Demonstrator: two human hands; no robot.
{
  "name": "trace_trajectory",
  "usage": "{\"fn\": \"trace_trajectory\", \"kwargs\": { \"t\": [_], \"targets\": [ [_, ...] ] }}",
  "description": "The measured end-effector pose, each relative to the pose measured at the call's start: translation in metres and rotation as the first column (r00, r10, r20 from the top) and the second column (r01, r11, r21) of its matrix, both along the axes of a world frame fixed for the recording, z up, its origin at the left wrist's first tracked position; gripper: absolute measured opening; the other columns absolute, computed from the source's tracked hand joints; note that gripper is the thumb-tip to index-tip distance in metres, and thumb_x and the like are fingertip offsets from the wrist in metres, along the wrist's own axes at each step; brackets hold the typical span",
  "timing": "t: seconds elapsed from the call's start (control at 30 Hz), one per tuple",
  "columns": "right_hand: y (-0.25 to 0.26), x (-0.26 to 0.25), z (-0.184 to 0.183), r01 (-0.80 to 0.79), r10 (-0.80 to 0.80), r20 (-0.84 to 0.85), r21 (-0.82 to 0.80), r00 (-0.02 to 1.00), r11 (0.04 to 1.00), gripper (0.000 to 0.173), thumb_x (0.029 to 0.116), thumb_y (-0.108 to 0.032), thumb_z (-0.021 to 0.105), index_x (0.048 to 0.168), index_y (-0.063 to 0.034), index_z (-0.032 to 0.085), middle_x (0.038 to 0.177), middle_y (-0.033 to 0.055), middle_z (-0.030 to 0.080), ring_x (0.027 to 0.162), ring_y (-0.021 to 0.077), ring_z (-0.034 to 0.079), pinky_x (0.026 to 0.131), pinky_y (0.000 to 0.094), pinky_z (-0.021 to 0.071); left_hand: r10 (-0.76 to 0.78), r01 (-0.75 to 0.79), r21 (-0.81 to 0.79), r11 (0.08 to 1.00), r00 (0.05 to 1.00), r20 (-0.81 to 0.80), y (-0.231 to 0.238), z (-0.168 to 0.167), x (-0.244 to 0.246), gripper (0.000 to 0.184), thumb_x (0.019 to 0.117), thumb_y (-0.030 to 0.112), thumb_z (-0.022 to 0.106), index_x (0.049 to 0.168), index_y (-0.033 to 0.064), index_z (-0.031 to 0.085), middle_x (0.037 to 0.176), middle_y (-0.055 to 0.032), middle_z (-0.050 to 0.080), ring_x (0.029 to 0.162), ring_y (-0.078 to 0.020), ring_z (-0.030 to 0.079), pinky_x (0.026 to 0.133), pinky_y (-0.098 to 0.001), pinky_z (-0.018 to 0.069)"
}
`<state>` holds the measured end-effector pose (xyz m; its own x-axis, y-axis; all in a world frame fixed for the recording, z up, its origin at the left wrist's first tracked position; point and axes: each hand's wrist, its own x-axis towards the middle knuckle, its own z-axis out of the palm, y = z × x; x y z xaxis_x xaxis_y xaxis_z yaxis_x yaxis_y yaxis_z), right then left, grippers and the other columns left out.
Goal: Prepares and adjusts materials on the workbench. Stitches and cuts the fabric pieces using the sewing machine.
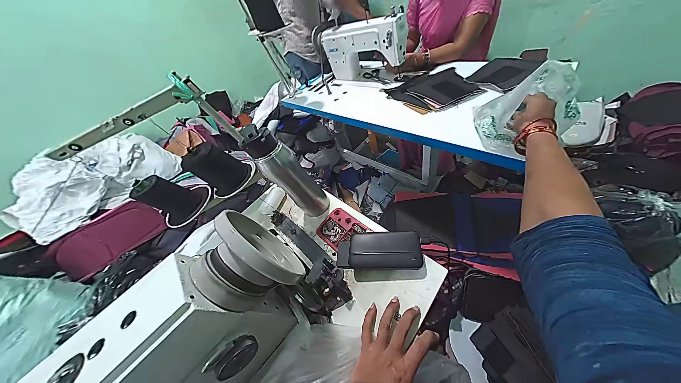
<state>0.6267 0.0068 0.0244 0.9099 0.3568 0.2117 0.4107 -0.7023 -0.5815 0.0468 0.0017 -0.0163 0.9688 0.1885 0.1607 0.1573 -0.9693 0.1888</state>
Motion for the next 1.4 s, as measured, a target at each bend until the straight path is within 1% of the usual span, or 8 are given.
{"fn": "trace_trajectory", "kwargs": {
  "t": [0.2,0.43,0.6,0.73,0.87,1.13,1.27,1.4],
  "targets": [
    [-0.018,-0.029,0.044,0.008,-0.001,0.056,-0.118,0.998,0.993,0.028,0.0931,0.005,0.061,0.12,0.0126,0.061,0.135,0.0376,0.055,0.126,0.0566,0.053,0.1,0.0738,0.0413,-0.004,0.002,0.04,0.999,0.999,0.04,0.001,-0.006,0.001,0.075,0.0543,0.007,0.085,0.123,0.0324,0.07,0.136,-0.0089,0.066,0.131,-0.0452,0.056,0.099,-0.0693,0.0422],
    [-0.046,-0.018,0.052,0.078,-0.073,-0.039,0.17,0.997,0.982,0.036,0.0956,-0.004,0.061,0.124,0.0182,0.058,0.132,0.0372,0.058,0.13,0.0474,0.054,0.11,0.0604,0.0384,-0.009,0.007,0.046,0.999,0.999,0.038,0.0,-0.003,0.002,0.082,0.0453,0.007,0.089,0.122,0.0295,0.071,0.136,-0.0111,0.066,0.13,-0.0468,0.056,0.098,-0.0705,0.043],
    [-0.046,-0.017,0.053,0.014,-0.005,-0.08,0.111,0.997,0.994,0.062,0.0953,-0.009,0.068,0.147,0.0109,0.04,0.147,0.0333,0.049,0.141,0.0462,0.045,0.116,0.0601,0.0342,-0.013,0.011,0.053,0.999,0.999,0.036,0.0,-0.003,0.002,0.081,0.0459,0.005,0.088,0.122,0.0289,0.072,0.136,-0.0111,0.066,0.131,-0.0465,0.056,0.098,-0.0704,0.0428],
    [-0.029,-0.021,0.043,0.123,-0.131,-0.081,-0.095,0.988,0.988,0.057,0.0952,-0.016,0.068,0.145,0.0044,0.051,0.149,0.0395,0.041,0.143,0.0576,0.033,0.112,0.0713,0.0295,-0.011,0.01,0.042,0.999,1.0,0.019,-0.001,-0.002,0.001,0.083,0.0459,0.006,0.089,0.123,0.0289,0.071,0.137,-0.0114,0.066,0.132,-0.0472,0.055,0.099,-0.0705,0.0421],
    [-0.021,-0.027,0.047,0.16,-0.166,-0.076,-0.079,0.983,0.984,0.041,0.0938,-0.009,0.066,0.131,0.0072,0.061,0.137,0.0355,0.056,0.133,0.0521,0.05,0.107,0.0698,0.0377,-0.009,0.008,0.047,0.999,1.0,0.027,0.0,-0.003,0.002,0.079,0.0499,0.005,0.087,0.123,0.0304,0.071,0.137,-0.0102,0.066,0.132,-0.0461,0.055,0.1,-0.0697,0.0423],
    [-0.029,-0.015,0.039,0.097,-0.081,-0.055,0.441,0.995,0.892,0.06,0.094,-0.003,0.062,0.147,0.0121,0.039,0.149,0.0305,0.046,0.141,0.0348,0.045,0.118,0.0419,0.0349,-0.011,0.007,0.055,0.998,0.998,0.065,0.0,-0.008,0.002,0.083,0.0475,0.005,0.087,0.124,0.0331,0.07,0.136,-0.0089,0.066,0.131,-0.0454,0.056,0.098,-0.0703,0.0433],
    [-0.036,-0.022,0.036,0.013,0.077,-0.134,0.569,0.988,0.822,0.032,0.0978,-0.007,0.052,0.124,0.0118,0.058,0.124,0.0244,0.061,0.111,0.0234,0.058,0.099,0.0406,0.0449,-0.015,0.011,0.058,0.998,0.997,0.077,0.001,-0.009,0.001,0.084,0.0473,0.005,0.087,0.124,0.0325,0.069,0.136,-0.0091,0.066,0.131,-0.0457,0.055,0.097,-0.0705,0.0436],
    [-0.044,-0.024,0.049,-0.044,0.075,-0.173,0.179,0.982,0.983,0.045,0.1103,-0.023,0.042,0.141,0.0093,0.048,0.133,0.038,0.055,0.123,0.0497,0.056,0.104,0.0649,0.0394,-0.015,0.013,0.049,0.999,0.999,0.05,-0.001,-0.006,0.002,0.087,0.0437,0.005,0.089,0.124,0.0317,0.069,0.138,-0.0094,0.065,0.132,-0.0458,0.055,0.098,-0.0709,0.043]
  ]
}}
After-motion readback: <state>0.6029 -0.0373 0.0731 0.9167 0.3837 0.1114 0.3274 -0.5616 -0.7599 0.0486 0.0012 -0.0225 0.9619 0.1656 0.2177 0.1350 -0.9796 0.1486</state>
